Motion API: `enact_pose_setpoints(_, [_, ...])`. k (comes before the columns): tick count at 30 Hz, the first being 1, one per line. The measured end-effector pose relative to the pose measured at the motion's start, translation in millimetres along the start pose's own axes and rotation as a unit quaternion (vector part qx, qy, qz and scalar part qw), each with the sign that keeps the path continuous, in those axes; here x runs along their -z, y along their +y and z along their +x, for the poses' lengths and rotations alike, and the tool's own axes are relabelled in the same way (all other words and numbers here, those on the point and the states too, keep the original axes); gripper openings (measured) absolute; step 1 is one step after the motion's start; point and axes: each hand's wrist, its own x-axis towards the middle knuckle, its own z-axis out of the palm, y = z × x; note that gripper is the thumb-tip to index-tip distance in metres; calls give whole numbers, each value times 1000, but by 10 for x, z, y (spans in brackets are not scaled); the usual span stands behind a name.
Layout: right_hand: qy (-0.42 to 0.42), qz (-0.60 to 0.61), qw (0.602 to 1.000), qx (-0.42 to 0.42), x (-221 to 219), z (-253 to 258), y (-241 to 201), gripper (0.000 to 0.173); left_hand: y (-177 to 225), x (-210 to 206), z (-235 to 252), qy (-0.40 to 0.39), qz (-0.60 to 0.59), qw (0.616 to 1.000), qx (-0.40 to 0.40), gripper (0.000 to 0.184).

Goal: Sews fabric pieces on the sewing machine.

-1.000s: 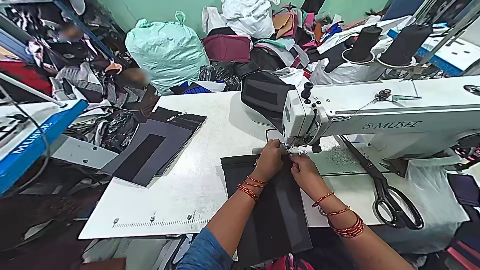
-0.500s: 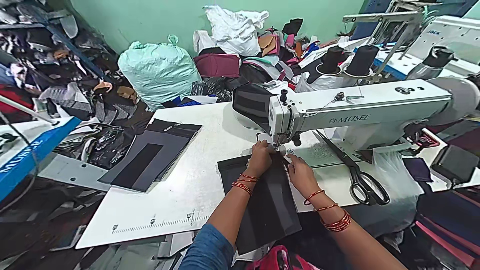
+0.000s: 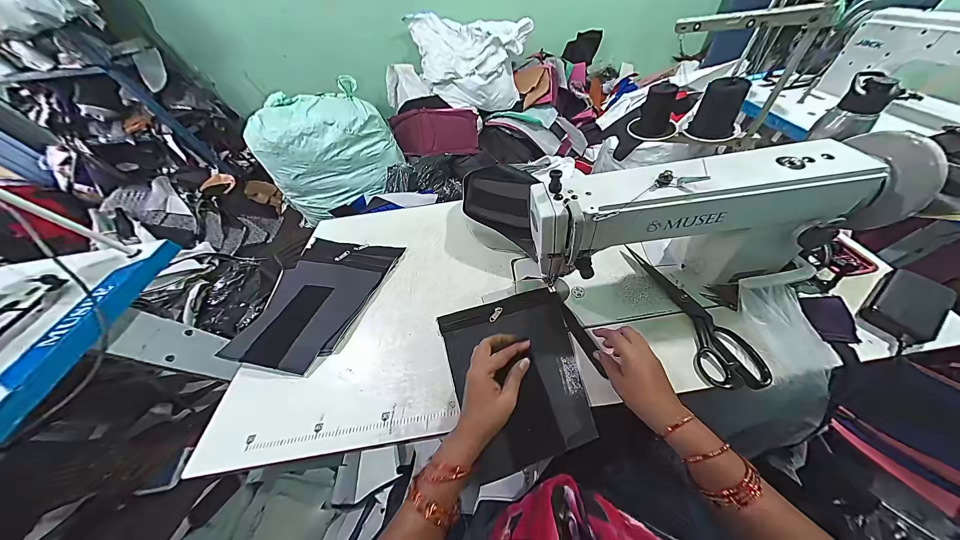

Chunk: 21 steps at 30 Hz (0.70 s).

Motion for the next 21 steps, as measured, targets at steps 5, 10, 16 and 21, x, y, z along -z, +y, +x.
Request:
enact_pose_setpoints(5, [-208,237,948,-29,277,-653,-77,20,-211,625,-941,-239,-337,902,121,38])
enact_pose_setpoints(10, [-414,274,851,-170,-100,-735,189,46,-316,373,-1267,-139,-246,860,424,21])
enact_pose_setpoints(16, [-275,527,777,-208,-513,-854,29,29,-314,-61,-1294,-70,-404,816,408,25])
enact_pose_setpoints(21, [-286,508,791,-185,-390,-900,31,11,-283,-169,-1264,-54,-323,847,418,20])
